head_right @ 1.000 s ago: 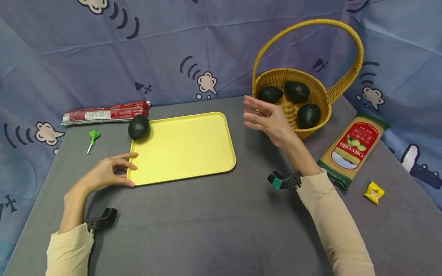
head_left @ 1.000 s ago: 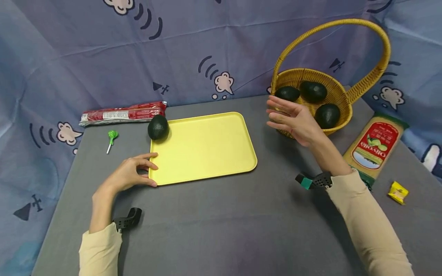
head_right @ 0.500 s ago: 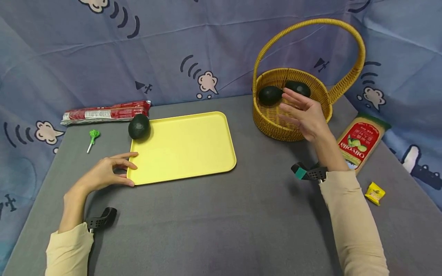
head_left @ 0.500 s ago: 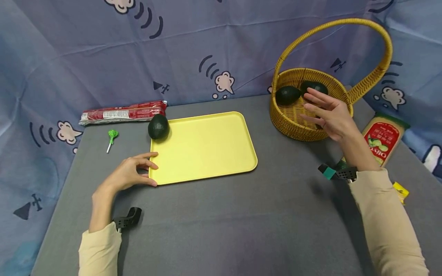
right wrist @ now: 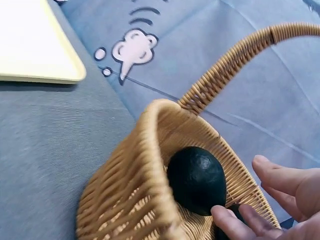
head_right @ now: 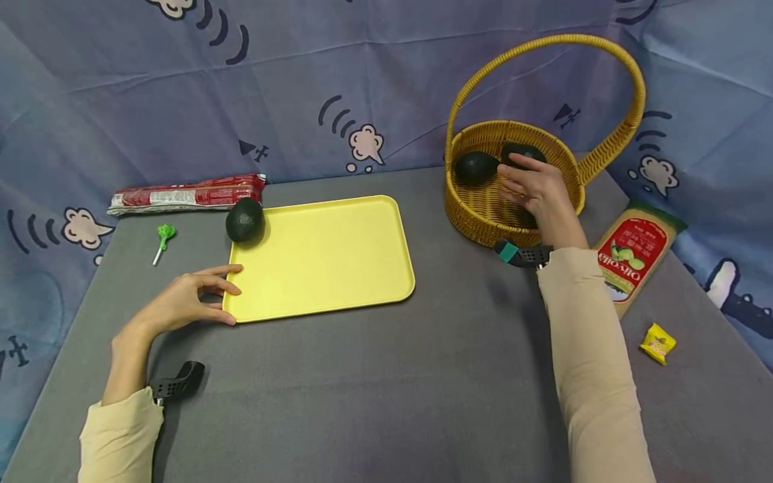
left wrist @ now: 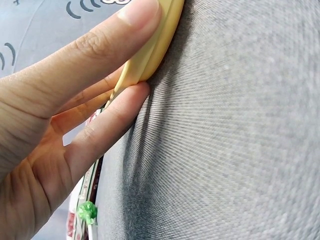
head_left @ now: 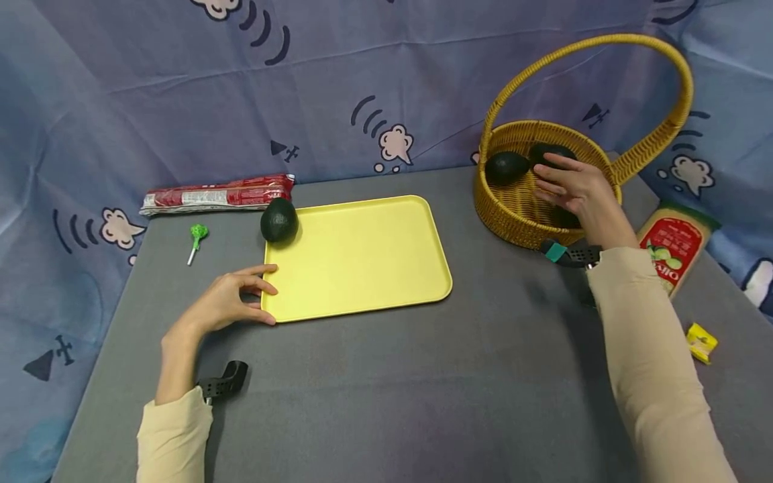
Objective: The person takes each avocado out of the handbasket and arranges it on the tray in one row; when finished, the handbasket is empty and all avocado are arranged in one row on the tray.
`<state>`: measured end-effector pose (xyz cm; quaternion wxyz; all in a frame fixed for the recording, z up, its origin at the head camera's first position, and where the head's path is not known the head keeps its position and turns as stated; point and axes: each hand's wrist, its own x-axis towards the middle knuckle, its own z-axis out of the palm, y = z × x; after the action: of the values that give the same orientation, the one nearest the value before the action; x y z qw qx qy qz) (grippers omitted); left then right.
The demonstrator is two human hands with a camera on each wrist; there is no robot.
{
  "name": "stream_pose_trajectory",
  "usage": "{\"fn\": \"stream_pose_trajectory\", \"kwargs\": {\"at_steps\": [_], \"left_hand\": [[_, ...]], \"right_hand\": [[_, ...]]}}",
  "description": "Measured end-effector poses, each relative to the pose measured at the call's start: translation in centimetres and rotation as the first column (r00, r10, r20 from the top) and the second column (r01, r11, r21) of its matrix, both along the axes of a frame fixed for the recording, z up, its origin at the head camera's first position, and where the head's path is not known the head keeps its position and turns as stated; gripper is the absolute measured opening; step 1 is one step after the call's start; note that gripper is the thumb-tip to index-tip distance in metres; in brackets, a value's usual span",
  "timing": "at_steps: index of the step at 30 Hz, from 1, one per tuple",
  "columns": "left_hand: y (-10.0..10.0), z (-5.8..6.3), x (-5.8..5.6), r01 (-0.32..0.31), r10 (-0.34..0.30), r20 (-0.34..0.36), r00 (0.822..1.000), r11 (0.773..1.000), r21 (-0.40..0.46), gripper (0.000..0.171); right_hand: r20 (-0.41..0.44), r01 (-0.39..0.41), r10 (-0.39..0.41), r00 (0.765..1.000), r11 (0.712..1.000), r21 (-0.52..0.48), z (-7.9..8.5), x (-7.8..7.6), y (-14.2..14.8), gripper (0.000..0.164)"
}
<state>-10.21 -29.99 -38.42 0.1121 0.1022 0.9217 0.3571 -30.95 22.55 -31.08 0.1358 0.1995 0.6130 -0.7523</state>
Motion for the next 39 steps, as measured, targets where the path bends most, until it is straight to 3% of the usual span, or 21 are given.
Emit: {"fn": "stream_pose_trajectory", "kwargs": {"at_steps": [6,14,21,32,39], "left_hand": [[0.0,0.1,0.1,-0.011,0.011,0.006,1.0,1.0,0.015,0.046],[0.0,-0.1,0.1,-0.017,0.017,0.002,1.0,1.0,0.016,0.043],[-0.1,-0.3,0.0,-0.01,0.01,-0.029,1.0,1.0,0.013,0.045],[-0.2,-0.7,-0.1,-0.01,0.011,-0.019,1.0,0.999,0.041,0.046],[-0.4,-0.7,-0.2,-0.019,0.02,-0.012,1.0,0.997,0.073,0.044]], "right_hand": [[0.093,0.037,-0.041,0.995,0.999,0.038,0.1,-1.9,-0.6,0.071],[0.171,0.107,-0.123,0.977,0.989,0.101,-1.5,-3.8,-1.7,0.073],[0.165,0.131,-0.141,0.976,0.989,0.065,-2.4,-4.8,-2.6,0.078],[0.108,0.017,-0.042,0.993,0.975,0.221,-3.9,-5.9,-3.3,0.08],[0.064,0.014,-0.023,0.998,0.991,0.134,-4.1,-6.2,-3.6,0.081]]}}
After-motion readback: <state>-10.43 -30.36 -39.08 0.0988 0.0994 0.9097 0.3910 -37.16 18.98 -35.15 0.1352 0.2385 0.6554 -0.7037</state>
